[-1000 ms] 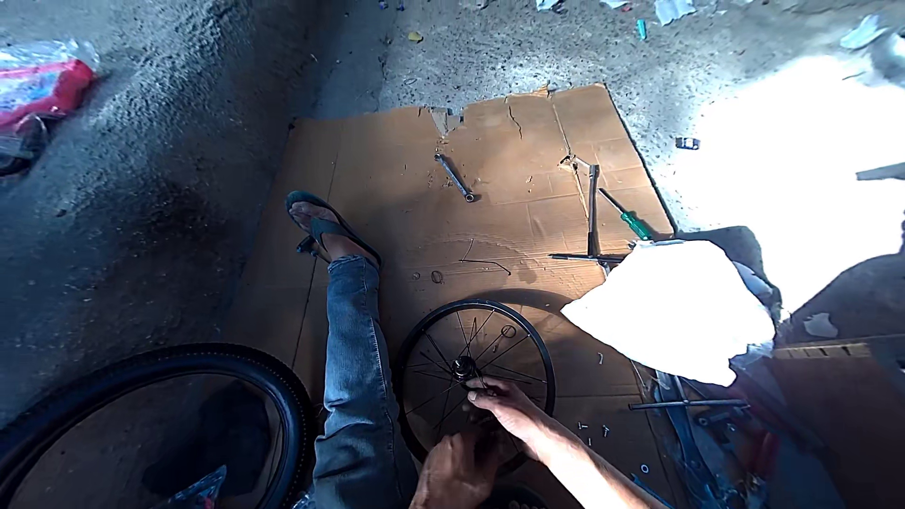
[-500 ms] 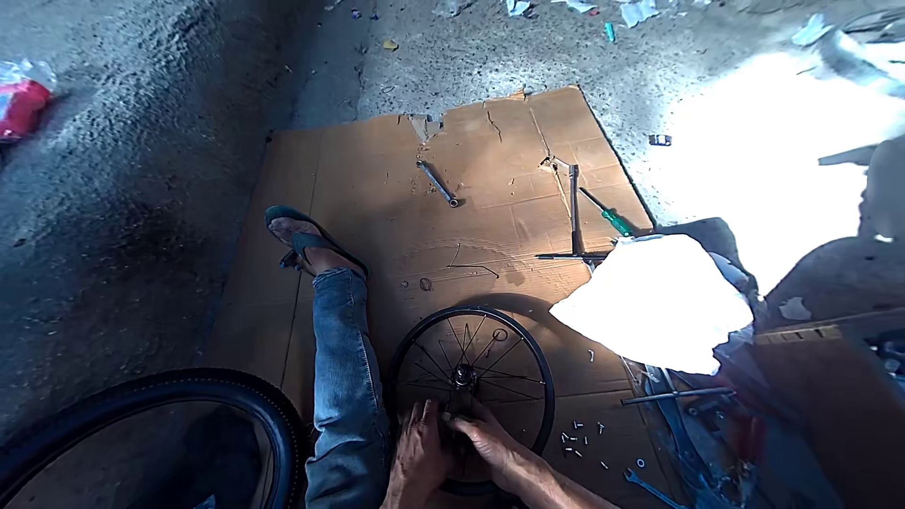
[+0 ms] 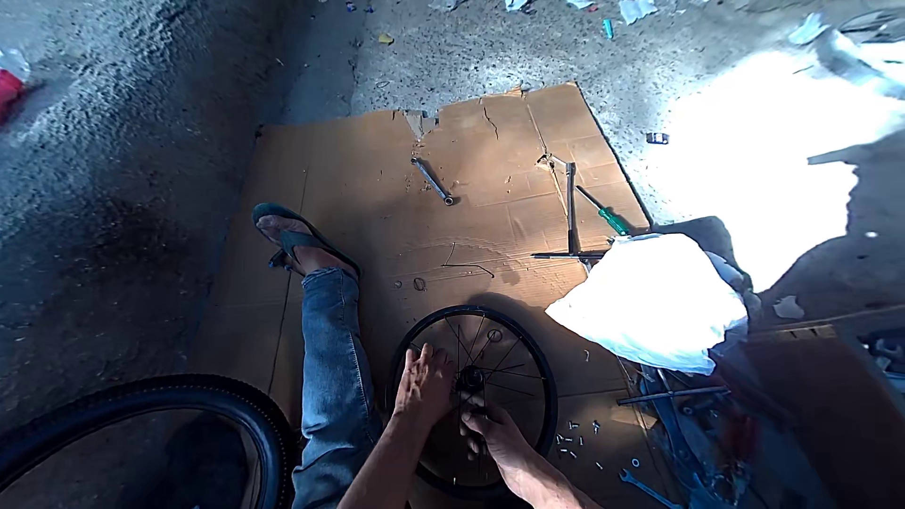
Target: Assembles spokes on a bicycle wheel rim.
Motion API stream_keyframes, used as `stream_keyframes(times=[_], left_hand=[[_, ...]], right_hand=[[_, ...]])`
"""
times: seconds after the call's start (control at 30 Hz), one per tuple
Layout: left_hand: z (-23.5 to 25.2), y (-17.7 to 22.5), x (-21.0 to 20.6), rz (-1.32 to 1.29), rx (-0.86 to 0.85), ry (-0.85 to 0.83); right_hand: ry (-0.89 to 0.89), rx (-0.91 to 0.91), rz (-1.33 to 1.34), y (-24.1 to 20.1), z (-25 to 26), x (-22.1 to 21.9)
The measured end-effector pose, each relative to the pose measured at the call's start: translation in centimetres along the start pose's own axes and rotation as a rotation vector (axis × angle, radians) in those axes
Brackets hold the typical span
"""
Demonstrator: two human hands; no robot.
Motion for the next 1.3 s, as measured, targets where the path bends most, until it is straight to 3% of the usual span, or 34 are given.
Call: stream_keyframes(times=[0.23,0.33,0.47,0.63,0.73,0.9,1.07,1.17,1.3], left_hand=[[1.1,-1.7,0.5,0.053,-0.070,-0.053],[0.7,-1.5,2.0,0.170,-0.002,-0.275],[0.6,-1.0,2.0,0.229,0.014,-0.451],[0.6,-2.2,0.5,-0.029,0.024,-0.635],[0.4,-2.8,-0.3,-0.073,0.076,-0.645],[-0.6,-2.9,-0.8,-0.092,0.126,-0.492],[-1.3,-2.4,-1.5,-0.063,0.200,-0.356],[-1.6,-2.4,-2.0,-0.043,0.226,-0.284],[-2.1,-2.4,-2.8,-0.079,0.265,-0.097]], right_hand=[[0.044,-0.048,0.093,-0.2,0.1,-0.5],[-0.014,-0.112,0.142,-0.1,0.0,-0.5],[-0.074,-0.168,0.233,0.9,0.0,-0.8],[-0.110,-0.205,0.153,0.8,0.7,-0.2],[-0.136,-0.233,-0.020,0.5,0.7,-0.3],[-0.181,-0.215,-0.432,-0.2,-0.1,-0.5],[-0.342,-0.196,-1.165,-4.5,0.1,0.3],[-0.261,-0.190,-1.491,-7.8,0.3,0.4],[-0.049,0.004,-1.720,-10.4,-0.1,0.4]])
Point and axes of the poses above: each hand's wrist, its own z-axis towards the middle knuckle, its own x-axis out of the back of the hand, y = z × x, the point moved 3 cm from there along z, towards the middle knuckle, and after that the axes turned 9 degrees about x, right-handed, at the moved point
